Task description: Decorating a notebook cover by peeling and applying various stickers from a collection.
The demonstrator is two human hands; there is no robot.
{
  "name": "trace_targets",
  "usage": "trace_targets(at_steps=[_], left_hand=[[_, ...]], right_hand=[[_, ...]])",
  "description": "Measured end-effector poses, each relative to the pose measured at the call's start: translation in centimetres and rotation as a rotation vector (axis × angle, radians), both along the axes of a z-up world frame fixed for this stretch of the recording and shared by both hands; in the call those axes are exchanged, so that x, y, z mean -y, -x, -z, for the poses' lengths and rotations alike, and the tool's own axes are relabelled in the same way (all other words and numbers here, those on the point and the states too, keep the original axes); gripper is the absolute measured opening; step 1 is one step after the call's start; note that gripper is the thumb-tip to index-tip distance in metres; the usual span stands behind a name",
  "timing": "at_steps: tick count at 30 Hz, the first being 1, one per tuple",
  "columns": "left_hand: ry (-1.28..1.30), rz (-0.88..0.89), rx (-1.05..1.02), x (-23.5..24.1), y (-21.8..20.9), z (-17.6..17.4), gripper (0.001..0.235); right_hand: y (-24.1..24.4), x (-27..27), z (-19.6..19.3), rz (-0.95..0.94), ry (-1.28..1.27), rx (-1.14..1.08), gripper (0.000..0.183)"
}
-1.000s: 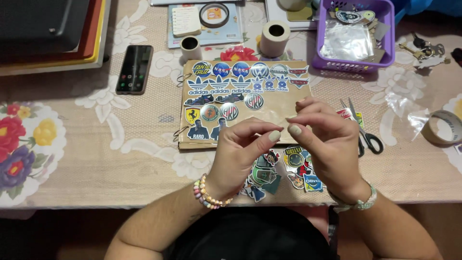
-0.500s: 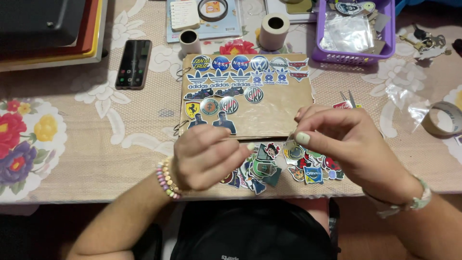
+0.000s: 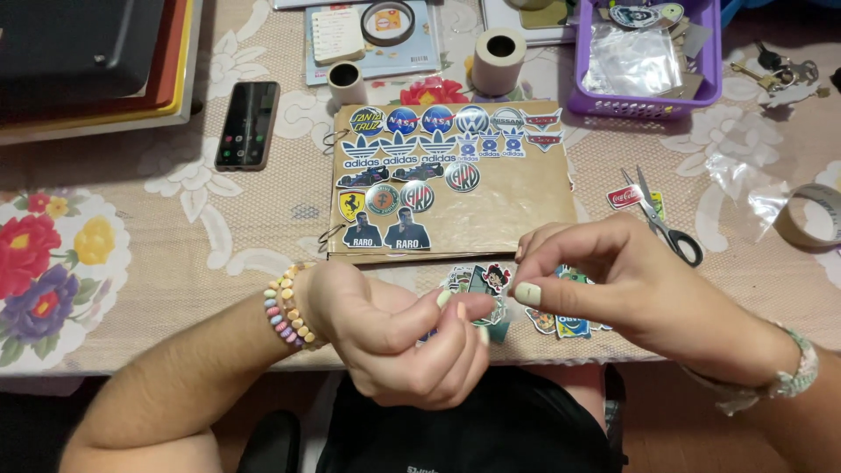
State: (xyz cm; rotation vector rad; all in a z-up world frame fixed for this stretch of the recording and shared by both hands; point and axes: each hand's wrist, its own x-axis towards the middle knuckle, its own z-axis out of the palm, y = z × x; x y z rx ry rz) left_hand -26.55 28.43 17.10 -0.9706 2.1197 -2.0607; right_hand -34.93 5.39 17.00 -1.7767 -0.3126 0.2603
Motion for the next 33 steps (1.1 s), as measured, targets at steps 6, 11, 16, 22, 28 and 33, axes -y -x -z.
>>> trace_targets(at_steps=[6, 11, 16, 22, 28, 33], left_hand=[[0.046, -0.054, 0.021, 0.4, -0.3, 0.9, 0.010], [0.028, -0.036, -0.042, 0.6, -0.1, 0.9, 0.013], [-0.127, -0.043, -0.684, -0.3, 2.1, 2.2, 0.018], [-0.090, -0.040, -1.433, 0.3, 3.7, 5.2, 0.027], [-0.153, 0.172, -2.056, 0.6, 4.6, 4.2, 0.049], [-0.144, 0.141, -2.311, 0.9, 4.5, 3.6, 0.050]], right_hand=[[0.0, 0.4, 0.3, 0.006, -0.008, -0.001, 0.011], [-0.1, 0.4, 0.1, -0.019, 0.074, 0.089, 0.012], [0.4, -0.2, -0.7, -0.029, 0.221, 0.388, 0.011], [0.7, -0.4, 0.1, 0.037, 0.391, 0.628, 0.007], [1.0, -0.3, 1.1, 0.100, 0.490, 0.713, 0.018], [0.9, -0.5, 1.5, 0.150, 0.549, 0.864, 0.016]])
